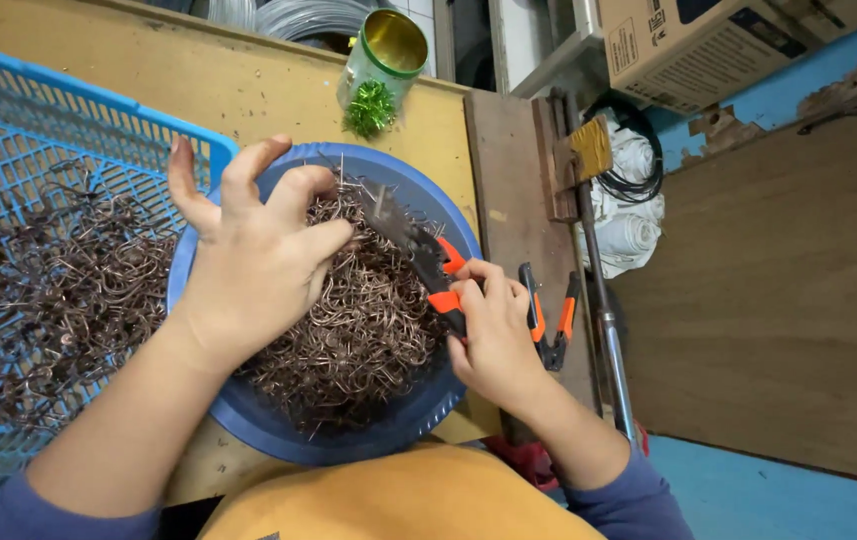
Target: A person uses wire cutters to cut small pieces of copper wire from a large pile and sorts them into a basket.
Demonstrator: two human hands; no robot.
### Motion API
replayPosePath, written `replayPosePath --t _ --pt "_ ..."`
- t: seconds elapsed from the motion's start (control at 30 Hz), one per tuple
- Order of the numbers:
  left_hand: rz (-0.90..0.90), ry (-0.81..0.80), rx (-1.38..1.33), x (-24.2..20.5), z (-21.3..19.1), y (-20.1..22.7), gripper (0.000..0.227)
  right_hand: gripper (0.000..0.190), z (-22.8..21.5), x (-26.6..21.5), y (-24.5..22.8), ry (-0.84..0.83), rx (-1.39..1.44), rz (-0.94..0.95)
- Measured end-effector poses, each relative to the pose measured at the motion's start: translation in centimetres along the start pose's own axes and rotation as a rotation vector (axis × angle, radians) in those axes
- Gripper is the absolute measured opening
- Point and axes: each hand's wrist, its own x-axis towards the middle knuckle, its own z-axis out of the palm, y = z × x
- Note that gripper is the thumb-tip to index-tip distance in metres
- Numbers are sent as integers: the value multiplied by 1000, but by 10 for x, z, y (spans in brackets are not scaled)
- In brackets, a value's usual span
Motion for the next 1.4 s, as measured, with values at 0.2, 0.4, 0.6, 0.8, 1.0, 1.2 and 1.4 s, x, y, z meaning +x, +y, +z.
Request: replayPosePath --t 0.2,0.4,0.6,0.8,1.0,1.2,1.4 --pt "24 5 -55 0 -9 1 16 51 7 1 1 60 -55 -25" --pt "26 -6 -84 0 -11 2 13 50 11 0 -2 47 -28 -6" --pt "17 10 -127 -3 -5 -6 13 62 10 3 -4 34 120 59" --pt "-80 -68 -170 -15 15 -16 17 93 1 20 1 -202 184 154" --pt "-159 -53 -269 -20 20 -9 15 86 -7 38 12 -288 239 177" --pt "-147 24 -196 -27 26 -5 18 74 2 49 21 -172 161 99" --pt "-172 -10 -228 -28 25 -15 14 83 -11 56 18 -265 203 32"
